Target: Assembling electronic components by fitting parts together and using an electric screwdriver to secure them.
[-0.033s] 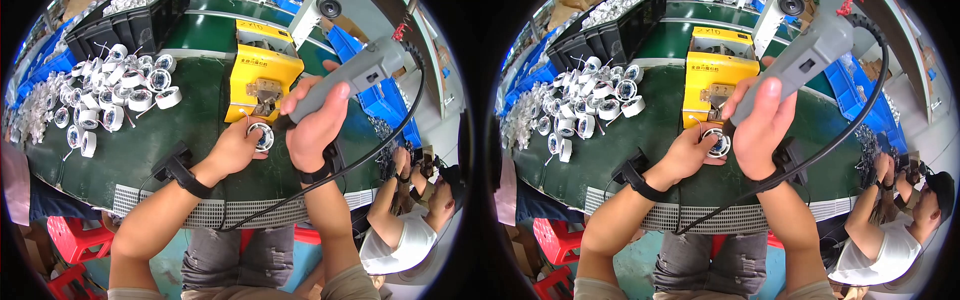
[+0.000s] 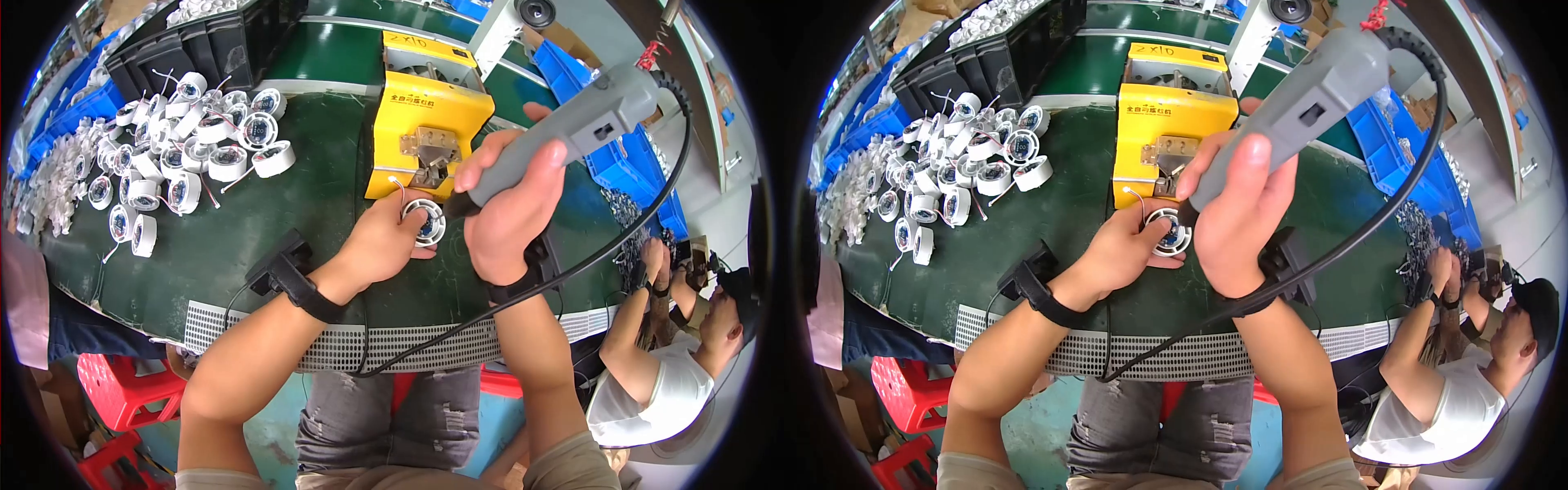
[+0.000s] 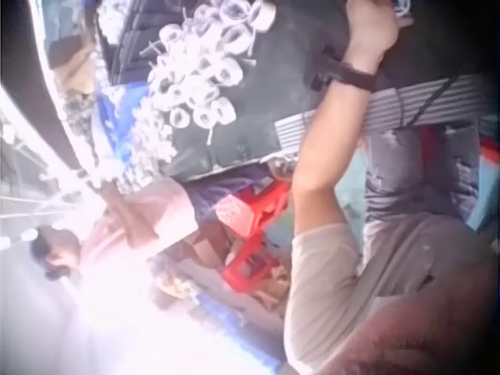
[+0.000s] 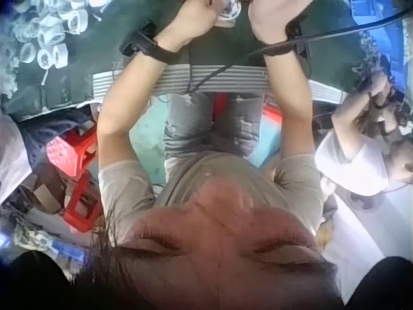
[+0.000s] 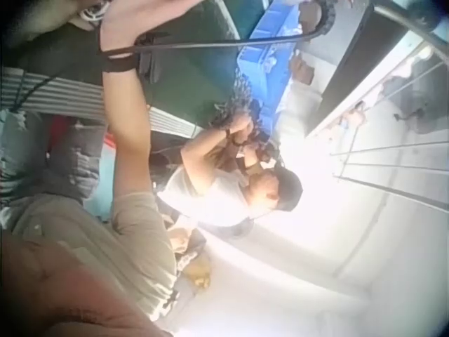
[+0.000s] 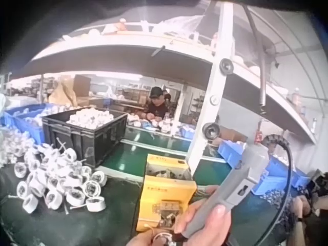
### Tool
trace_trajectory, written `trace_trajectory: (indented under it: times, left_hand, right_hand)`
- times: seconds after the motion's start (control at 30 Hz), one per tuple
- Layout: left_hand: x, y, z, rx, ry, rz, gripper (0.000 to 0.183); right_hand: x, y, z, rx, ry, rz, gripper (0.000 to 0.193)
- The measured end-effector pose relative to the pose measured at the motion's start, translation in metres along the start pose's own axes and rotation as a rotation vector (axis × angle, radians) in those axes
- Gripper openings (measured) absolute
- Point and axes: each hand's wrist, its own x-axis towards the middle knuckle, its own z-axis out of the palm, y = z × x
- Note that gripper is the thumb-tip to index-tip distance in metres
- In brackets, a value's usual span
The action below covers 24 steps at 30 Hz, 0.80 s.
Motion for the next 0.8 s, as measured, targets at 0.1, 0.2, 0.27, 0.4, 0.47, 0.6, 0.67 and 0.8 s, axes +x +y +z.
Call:
trace_trajectory:
  times: [0.1, 0.2, 0.27, 0.4, 0.47, 0.6, 0.67, 0.8]
  left_hand:
    - [-0.001, 0.004, -0.002, 0.042, -0.045, -0.031, 0.032]
    - [-0.003, 0.007, -0.002, 0.047, -0.052, -0.028, 0.033]
    - [-0.003, 0.007, -0.002, 0.068, -0.058, -0.023, 0.033]
    - [-0.004, 0.002, 0.002, 0.014, 0.002, 0.039, 0.027]
    - [-0.004, 0.003, 0.001, 0.032, -0.002, 0.042, 0.027]
    - [-0.003, 0.005, 0.002, 0.009, -0.003, 0.054, 0.027]
    - [-0.004, 0.006, 0.002, 0.04, 0.001, 0.031, 0.028]
    - [-0.003, 0.003, 0.0, 0.041, -0.005, 0.05, 0.028]
  right_hand:
    - [-0.01, 0.005, -0.002, -0.048, -0.025, -0.028, 0.058]
    - [-0.013, 0.006, 0.0, -0.042, -0.046, -0.035, 0.058]
    - [-0.015, 0.008, -0.001, -0.031, -0.058, -0.025, 0.058]
    - [-0.016, 0.011, 0.0, -0.022, -0.072, -0.06, 0.06]
    - [-0.015, 0.011, 0.0, -0.016, -0.076, -0.054, 0.06]
    - [-0.015, 0.012, -0.001, 0.003, -0.095, -0.074, 0.06]
    - [-0.015, 0.014, -0.001, 0.007, -0.094, -0.074, 0.061]
    - [-0.017, 0.017, -0.001, -0.015, -0.12, -0.078, 0.062]
